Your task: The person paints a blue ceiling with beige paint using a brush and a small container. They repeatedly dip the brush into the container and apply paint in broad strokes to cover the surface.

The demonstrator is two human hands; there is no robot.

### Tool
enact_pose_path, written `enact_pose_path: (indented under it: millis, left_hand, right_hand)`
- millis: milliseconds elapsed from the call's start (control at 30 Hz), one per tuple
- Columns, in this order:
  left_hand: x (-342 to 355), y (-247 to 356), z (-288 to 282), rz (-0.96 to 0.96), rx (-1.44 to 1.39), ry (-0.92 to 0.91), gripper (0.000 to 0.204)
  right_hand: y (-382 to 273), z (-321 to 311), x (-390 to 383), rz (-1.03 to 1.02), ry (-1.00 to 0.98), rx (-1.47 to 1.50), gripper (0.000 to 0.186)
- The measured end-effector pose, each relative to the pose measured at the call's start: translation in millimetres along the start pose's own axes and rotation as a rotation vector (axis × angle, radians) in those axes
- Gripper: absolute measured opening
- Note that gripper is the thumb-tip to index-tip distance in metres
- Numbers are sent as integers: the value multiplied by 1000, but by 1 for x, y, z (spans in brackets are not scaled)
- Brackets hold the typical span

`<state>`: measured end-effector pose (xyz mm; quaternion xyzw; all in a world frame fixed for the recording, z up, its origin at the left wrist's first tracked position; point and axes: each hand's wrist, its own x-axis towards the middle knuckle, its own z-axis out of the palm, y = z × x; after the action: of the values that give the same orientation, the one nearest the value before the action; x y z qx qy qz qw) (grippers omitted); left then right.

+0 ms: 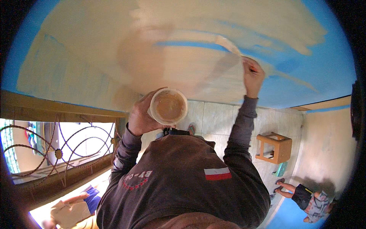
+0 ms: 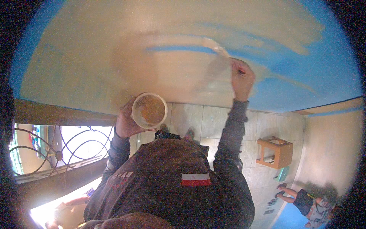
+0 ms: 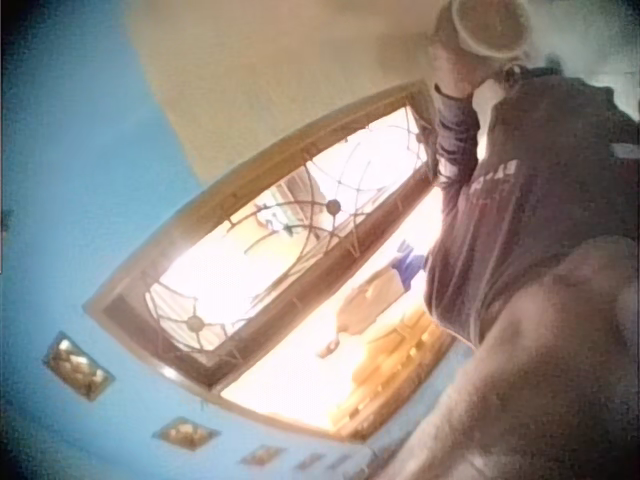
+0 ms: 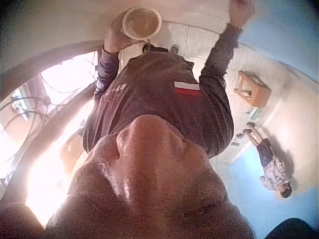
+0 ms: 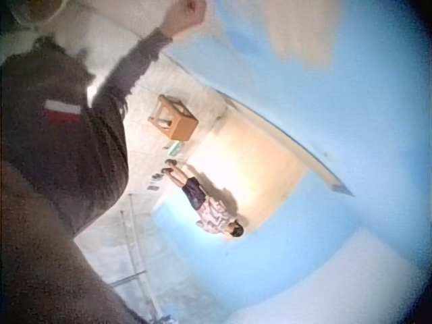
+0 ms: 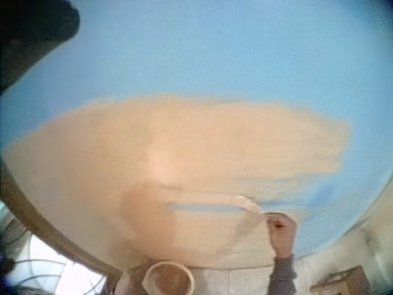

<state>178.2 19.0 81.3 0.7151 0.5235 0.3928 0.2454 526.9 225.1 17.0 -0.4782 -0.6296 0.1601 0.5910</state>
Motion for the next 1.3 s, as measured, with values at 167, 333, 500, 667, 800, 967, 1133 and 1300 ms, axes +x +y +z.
enact_pose_path:
  millis: [167, 333, 500, 667, 800, 967, 1133, 1300]
  left_hand:
    - [-5, 4, 1, 17, 106, -6, 93]
    - [-7, -3, 4, 19, 68, -8, 92]
    - [-10, -8, -5, 32, 2, -16, 91]
    - [-20, -14, -31, 74, 47, -18, 91]
    - [-35, -26, -56, 32, 21, 24, 91]
    - [-42, -42, -83, 74, 52, 21, 90]
    - [-48, -58, -97, 53, -3, -5, 89]
    - [-48, -76, -106, 59, 6, -1, 87]
  right_hand:
    - [-7, -61, -9, 85, 175, -149, 13]
    - [-23, -15, -36, -19, 107, 135, 13]
    - [-84, 119, -49, -116, -200, 186, 13]
    - [-113, 196, -54, -105, -287, 242, 12]
    - [-109, 210, -57, -168, -176, 139, 12]
    - [-80, 184, -55, -200, -17, 15, 12]
    - [-60, 118, -51, -107, 108, -160, 13]
    - [-59, 77, -71, 27, 282, -274, 11]
